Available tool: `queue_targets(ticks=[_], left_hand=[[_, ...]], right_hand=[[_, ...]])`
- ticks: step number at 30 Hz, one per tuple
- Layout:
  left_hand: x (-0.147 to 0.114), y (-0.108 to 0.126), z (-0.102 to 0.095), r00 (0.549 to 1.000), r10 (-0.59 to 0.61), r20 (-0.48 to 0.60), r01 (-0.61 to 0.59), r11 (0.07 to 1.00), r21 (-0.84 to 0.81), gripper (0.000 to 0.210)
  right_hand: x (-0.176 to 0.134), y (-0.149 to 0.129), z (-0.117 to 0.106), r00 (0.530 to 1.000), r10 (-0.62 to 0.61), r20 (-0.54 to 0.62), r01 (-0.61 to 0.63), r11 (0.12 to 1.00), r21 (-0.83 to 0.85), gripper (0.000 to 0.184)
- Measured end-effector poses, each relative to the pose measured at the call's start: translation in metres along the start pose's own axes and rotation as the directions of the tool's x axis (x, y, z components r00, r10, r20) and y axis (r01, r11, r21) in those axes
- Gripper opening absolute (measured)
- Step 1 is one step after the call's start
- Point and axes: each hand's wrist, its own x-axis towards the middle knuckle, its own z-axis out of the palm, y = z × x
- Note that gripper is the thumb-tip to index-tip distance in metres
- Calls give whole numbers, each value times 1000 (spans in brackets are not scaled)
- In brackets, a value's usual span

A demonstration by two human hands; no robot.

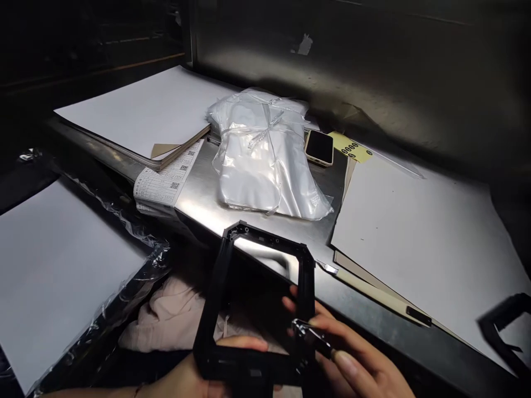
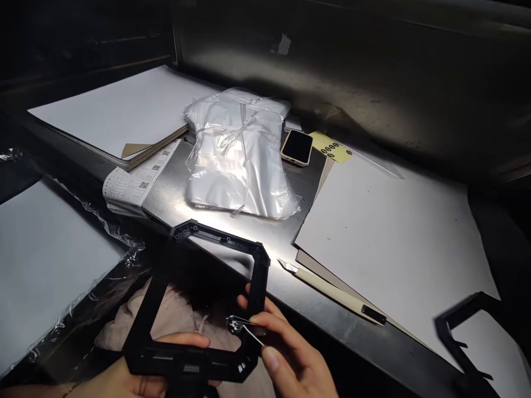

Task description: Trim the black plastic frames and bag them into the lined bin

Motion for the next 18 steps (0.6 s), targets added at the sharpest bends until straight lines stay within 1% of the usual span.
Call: queue_targets(ticks=[2, 3, 4, 5, 6, 7, 8, 10, 12, 13, 15, 16, 17, 18], left_hand=[[2, 0, -2, 1000, 6, 19, -7, 999, 50, 46], [1, 1, -4, 1000, 4, 29, -7, 996, 93, 47], [0, 2, -7, 999, 0, 50, -6, 992, 124, 54], [-2, 5, -11, 997, -4, 79, -6, 991, 130, 66], [-4, 8, -15, 994, -2, 112, -10, 994, 107, 76], [-5, 12, -19, 990, 9, 140, -18, 998, 60, 80], [-6, 17, -22, 986, 21, 163, -22, 1000, 8, 79], [-5, 25, -27, 982, 11, 187, -1, 998, -55, 66], [-2, 31, -30, 971, -58, 232, 68, 997, -34, 54], [0, 33, -30, 960, -109, 256, 112, 994, 3, 51], [1, 35, -30, 941, -193, 277, 177, 981, 81, 48], [0, 36, -30, 937, -204, 283, 180, 978, 106, 48], [-2, 36, -29, 940, -197, 278, 168, 978, 127, 48], [-5, 35, -27, 950, -170, 262, 137, 981, 139, 48]], right_hand=[[1, -4, 5, 1000, 25, 13, -25, 1000, 7, 21], [1, -6, 5, 999, 31, 11, -31, 999, 9, 21], [1, -7, 2, 999, 35, 18, -35, 999, 11, 21], [2, -9, -2, 998, 42, 40, -42, 999, 10, 21], [2, -10, -7, 996, 44, 83, -43, 999, -6, 21], [3, -11, -12, 988, 39, 152, -33, 998, -47, 20], [4, -13, -17, 971, 31, 238, -5, 994, -110, 19], [9, -18, -24, 914, 12, 407, 99, 963, -251, 18], [16, -24, -28, 854, 7, 520, 192, 925, -329, 14], [19, -28, -29, 837, 4, 547, 221, 912, -346, 14], [24, -35, -31, 824, -13, 567, 270, 888, -372, 16], [25, -39, -33, 827, -26, 562, 294, 872, -392, 18], [25, -42, -34, 849, -54, 526, 314, 852, -419, 20], [24, -45, -36, 884, -104, 455, 329, 832, -448, 21]])
